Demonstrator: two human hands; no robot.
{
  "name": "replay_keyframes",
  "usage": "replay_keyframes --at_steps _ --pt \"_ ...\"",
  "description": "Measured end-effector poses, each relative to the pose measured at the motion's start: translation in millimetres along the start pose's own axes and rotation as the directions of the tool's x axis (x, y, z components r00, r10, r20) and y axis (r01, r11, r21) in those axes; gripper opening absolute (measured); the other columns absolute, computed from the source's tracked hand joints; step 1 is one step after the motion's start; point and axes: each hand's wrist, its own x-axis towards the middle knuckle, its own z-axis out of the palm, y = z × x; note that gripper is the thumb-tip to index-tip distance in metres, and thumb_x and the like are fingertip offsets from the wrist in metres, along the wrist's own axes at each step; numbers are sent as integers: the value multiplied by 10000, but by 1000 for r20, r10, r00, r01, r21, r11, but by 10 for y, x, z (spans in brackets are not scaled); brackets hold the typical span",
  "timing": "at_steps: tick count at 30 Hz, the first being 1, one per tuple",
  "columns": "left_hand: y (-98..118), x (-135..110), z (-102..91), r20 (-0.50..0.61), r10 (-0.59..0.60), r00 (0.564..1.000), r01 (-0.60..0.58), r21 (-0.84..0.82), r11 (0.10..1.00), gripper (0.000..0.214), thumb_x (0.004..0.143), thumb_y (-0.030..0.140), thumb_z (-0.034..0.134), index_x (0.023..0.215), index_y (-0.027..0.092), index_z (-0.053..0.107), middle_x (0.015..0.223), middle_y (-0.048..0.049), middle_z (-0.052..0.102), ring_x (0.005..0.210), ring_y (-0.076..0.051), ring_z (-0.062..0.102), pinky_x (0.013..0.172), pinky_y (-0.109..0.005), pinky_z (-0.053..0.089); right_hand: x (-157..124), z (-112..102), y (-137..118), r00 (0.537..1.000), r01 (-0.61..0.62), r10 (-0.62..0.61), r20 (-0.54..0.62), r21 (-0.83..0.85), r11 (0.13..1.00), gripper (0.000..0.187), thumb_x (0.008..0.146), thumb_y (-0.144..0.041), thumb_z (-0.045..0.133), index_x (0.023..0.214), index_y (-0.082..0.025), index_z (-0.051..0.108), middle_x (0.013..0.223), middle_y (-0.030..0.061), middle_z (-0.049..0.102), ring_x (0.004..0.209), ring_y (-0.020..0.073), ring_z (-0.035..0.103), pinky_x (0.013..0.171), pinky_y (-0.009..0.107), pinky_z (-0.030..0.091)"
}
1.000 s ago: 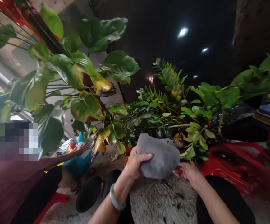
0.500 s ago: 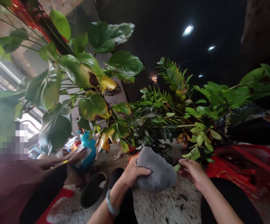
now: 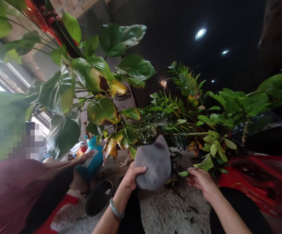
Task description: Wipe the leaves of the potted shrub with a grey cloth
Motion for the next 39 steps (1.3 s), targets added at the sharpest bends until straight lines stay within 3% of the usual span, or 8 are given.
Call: replay_keyframes --at_steps 4,9,12,19,23,28,36,39 --pt "166 -139 -182 73 69 995 -66 -47 997 423 345 172 798 750 115 691 659 -50 691 604 -201 625 575 -279 488 17 -26 2 1000 -4 4 4 0 1000 190 590 -85 719 682 -170 576 471 25 657 407 168 632 411 232 520" --pt "616 105 -166 -413 218 884 -358 -301 884 264 501 214 728 744 187 625 665 -9 676 618 -189 636 659 -309 527 9 23 -2 1000 -2 2 -29 -2 1000 173 602 -66 693 688 -167 582 460 23 653 398 168 628 393 228 509" --pt "526 209 -130 -528 149 836 -319 -247 915 232 587 158 691 803 190 612 685 -8 675 617 -182 638 658 -321 538 7 44 -1 999 -1 1 -36 0 1000 164 607 -73 686 686 -167 578 454 26 648 393 167 624 391 230 507" --pt "-189 -251 -419 -417 -91 904 73 -58 996 290 465 115 756 712 153 608 581 -36 663 517 -187 610 516 -294 505 1 -17 -5 999 3 -4 -43 -15 1000 207 560 -89 706 700 -173 578 461 14 644 395 177 625 390 240 507" --pt "193 -415 -488 -380 31 924 -93 -147 985 356 435 151 766 751 169 602 618 -15 672 548 -195 634 531 -288 516 6 -28 1 1000 8 -9 -22 -28 1000 188 568 -105 705 689 -178 581 467 13 641 403 176 626 402 246 510" --pt "765 -89 -252 -502 311 807 -454 -190 871 334 522 145 731 826 202 604 679 29 679 587 -153 641 582 -258 525 25 19 25 1000 8 -9 -25 -31 999 216 554 -109 727 680 -193 574 477 8 641 414 180 629 410 257 510" --pt "-47 -141 -392 -324 -88 942 30 -179 983 273 470 125 754 702 153 613 602 -33 663 547 -201 627 589 -320 513 -14 -7 21 1000 19 -20 -18 -34 999 245 538 -119 730 703 -188 562 469 -3 637 412 173 629 404 242 504" --pt "58 -280 -540 -328 -71 942 -22 -272 962 274 429 133 732 673 158 610 595 -37 659 565 -228 636 616 -353 523 -18 -55 13 1000 23 -24 -14 -43 999 226 547 -131 725 702 -177 566 467 10 640 414 171 630 407 238 507"
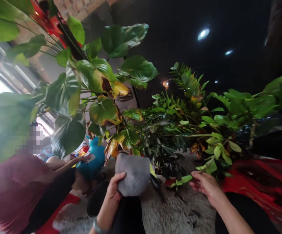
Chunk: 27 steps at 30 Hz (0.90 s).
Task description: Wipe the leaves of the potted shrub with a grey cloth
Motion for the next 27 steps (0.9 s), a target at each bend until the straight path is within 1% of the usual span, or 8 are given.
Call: replay_keyframes --at_steps 5,7,10,13,16,19,24,27 --pt "564 115 400 -110 329 938 -345 -200 917 232 504 181 694 721 201 612 623 2 664 660 -209 649 693 -320 522 11 35 -4 1000 9 -9 -4 -7 1000 250 537 -143 745 703 -187 563 475 1 639 419 174 632 413 244 508" --pt "582 201 588 -126 337 933 -357 -208 911 215 550 165 677 750 209 612 644 17 668 674 -189 649 705 -301 520 5 76 -13 1000 -1 1 -11 -12 1000 243 536 -131 741 689 -191 561 465 -2 629 411 175 626 410 249 503" --pt "269 252 636 -101 146 984 -159 -137 978 220 554 138 653 769 179 624 666 -11 684 616 -189 639 670 -326 531 -12 110 -27 1000 0 0 -18 -9 1000 206 557 -119 722 676 -190 568 462 3 627 407 175 622 408 251 497" --pt "-215 173 378 -69 -62 996 60 -28 998 235 479 132 657 713 138 633 647 -53 685 598 -217 642 647 -350 531 -1 77 -22 1000 7 -7 -17 -19 1000 193 570 -110 714 674 -191 573 470 7 633 412 177 623 410 253 496" --pt "-450 37 95 55 -126 990 125 21 992 292 384 99 648 671 149 639 685 -53 701 703 -267 669 685 -369 526 43 8 9 1000 12 -12 -12 -49 999 186 576 -119 724 664 -194 578 482 11 637 424 189 631 410 258 491" --pt "-230 -15 101 77 -45 996 49 -55 997 266 376 116 624 637 166 640 597 -21 672 637 -256 652 664 -369 523 67 -28 26 1000 30 -30 0 -52 998 175 592 -129 730 657 -193 581 478 10 634 431 191 636 425 260 496" --pt "385 161 598 -104 225 969 -245 -249 937 205 524 161 621 722 213 634 596 15 669 593 -189 627 630 -297 517 -15 49 -39 1000 11 -11 -3 -31 999 154 615 -88 706 669 -178 593 471 17 636 423 183 632 429 255 495" --pt "275 223 728 -72 135 988 -147 -198 969 185 585 167 639 767 196 627 624 -11 685 620 -206 648 677 -333 530 -64 97 -75 1000 -1 0 -23 -26 1000 137 641 -77 676 649 -181 587 449 16 626 407 169 619 416 240 486"
